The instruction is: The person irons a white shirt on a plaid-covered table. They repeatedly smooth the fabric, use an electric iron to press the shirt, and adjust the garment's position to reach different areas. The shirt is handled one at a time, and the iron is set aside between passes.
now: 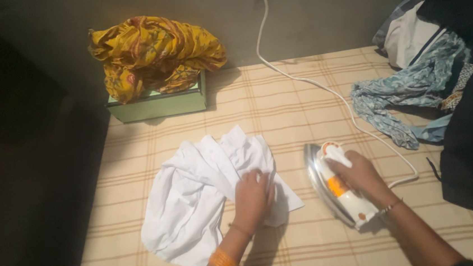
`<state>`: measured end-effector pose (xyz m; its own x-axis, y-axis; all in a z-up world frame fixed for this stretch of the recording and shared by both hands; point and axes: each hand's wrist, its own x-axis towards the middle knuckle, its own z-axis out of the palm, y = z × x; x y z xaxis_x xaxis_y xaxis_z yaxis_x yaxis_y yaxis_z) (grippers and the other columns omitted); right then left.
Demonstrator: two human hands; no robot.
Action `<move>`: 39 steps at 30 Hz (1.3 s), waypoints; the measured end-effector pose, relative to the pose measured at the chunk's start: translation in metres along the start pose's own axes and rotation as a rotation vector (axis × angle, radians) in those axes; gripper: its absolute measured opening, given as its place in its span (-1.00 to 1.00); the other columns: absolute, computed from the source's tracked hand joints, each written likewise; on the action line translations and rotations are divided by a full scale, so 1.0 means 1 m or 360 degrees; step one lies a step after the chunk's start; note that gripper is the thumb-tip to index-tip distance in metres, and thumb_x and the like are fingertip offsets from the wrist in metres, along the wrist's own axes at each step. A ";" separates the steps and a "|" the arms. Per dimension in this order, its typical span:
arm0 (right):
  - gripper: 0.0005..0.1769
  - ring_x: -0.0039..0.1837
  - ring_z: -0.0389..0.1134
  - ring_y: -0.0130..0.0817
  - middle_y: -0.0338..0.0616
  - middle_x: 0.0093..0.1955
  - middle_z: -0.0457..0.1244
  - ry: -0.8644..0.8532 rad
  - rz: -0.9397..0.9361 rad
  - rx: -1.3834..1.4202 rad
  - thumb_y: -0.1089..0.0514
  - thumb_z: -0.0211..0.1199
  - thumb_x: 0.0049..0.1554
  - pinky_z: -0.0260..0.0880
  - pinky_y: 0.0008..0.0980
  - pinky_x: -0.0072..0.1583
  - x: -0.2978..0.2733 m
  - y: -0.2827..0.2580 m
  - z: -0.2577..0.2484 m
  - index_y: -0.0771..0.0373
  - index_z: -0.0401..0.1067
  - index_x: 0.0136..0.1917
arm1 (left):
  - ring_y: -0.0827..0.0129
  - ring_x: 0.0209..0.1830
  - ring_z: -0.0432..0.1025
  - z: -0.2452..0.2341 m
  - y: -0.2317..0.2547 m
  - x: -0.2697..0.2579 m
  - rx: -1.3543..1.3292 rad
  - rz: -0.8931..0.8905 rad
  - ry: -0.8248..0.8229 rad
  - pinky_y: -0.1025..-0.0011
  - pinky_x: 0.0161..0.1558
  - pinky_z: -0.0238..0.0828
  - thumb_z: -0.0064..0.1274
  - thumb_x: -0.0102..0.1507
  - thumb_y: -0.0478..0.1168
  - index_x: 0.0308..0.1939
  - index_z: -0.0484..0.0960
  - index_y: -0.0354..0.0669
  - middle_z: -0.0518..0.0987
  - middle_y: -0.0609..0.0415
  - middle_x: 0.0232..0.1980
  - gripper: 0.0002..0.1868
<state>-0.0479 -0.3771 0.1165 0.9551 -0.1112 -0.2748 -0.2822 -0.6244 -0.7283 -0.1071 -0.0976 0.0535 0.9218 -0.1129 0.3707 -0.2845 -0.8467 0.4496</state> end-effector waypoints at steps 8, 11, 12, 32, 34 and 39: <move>-0.51 -0.28 0.38 -0.28 -0.02 -0.30 0.39 -0.0209 -0.0114 -0.0013 -0.15 0.35 0.03 0.40 -0.26 -0.22 -0.063 -0.008 0.034 0.31 0.49 -0.01 | -0.12 -0.05 0.46 0.072 -0.069 0.033 -0.0190 -0.0589 0.0400 0.06 -0.03 0.38 -0.03 0.26 -0.33 0.04 0.54 -0.27 0.53 -0.20 -0.06 -0.73; -0.45 -0.20 0.44 -0.20 0.01 -0.21 0.40 -0.0263 -0.0407 -0.0206 -0.20 0.34 0.02 0.42 -0.25 -0.10 -0.073 0.004 0.043 0.30 0.46 0.04 | -0.14 -0.07 0.45 0.062 -0.091 0.018 -0.0335 -0.0684 0.0455 0.06 -0.01 0.37 -0.04 0.31 -0.30 -0.18 0.56 -0.26 0.54 -0.21 -0.15 -0.90; -0.44 -0.19 0.45 -0.15 0.06 -0.20 0.40 -0.0290 -0.0342 -0.0225 -0.21 0.33 0.02 0.43 -0.23 -0.08 -0.074 0.006 0.045 0.30 0.45 0.05 | -0.14 -0.08 0.44 0.054 -0.089 0.012 -0.0354 -0.0731 0.0452 0.05 -0.02 0.36 -0.04 0.33 -0.29 -0.22 0.55 -0.27 0.54 -0.21 -0.18 -0.89; -0.33 0.02 0.52 0.03 0.25 -0.05 0.41 -0.0418 -0.0205 -0.0331 -0.27 0.23 0.10 0.47 -0.14 0.06 -0.053 -0.027 0.074 0.34 0.33 0.18 | 0.11 -0.08 0.45 -0.003 -0.116 -0.061 -0.0760 -0.0969 0.0741 0.19 0.00 0.40 -0.05 0.27 -0.33 -0.02 0.56 -0.31 0.54 -0.12 -0.09 -0.77; -0.34 0.02 0.51 0.04 0.24 -0.05 0.41 -0.0421 -0.0231 -0.0327 -0.27 0.22 0.11 0.46 -0.15 0.06 -0.050 -0.034 0.075 0.35 0.34 0.17 | 0.04 -0.13 0.44 -0.017 -0.109 -0.097 -0.0769 -0.1049 0.0659 0.17 -0.06 0.40 -0.07 0.22 -0.37 -0.13 0.56 -0.31 0.51 -0.15 -0.15 -0.82; -0.32 0.06 0.46 0.01 0.19 0.01 0.39 -0.0390 -0.0437 -0.0255 -0.26 0.24 0.11 0.43 -0.14 0.05 -0.006 -0.077 0.096 0.31 0.32 0.25 | -0.15 0.05 0.36 -0.022 -0.099 -0.113 -0.0106 -0.0916 0.0430 0.07 0.04 0.31 -0.05 0.08 -0.43 0.00 0.48 -0.35 0.47 -0.22 0.01 -0.62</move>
<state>-0.0403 -0.2542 0.1142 0.9377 0.2519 -0.2393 0.0165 -0.7203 -0.6935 -0.1886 0.0102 -0.0145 0.8356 0.4927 0.2431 0.2123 -0.6977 0.6842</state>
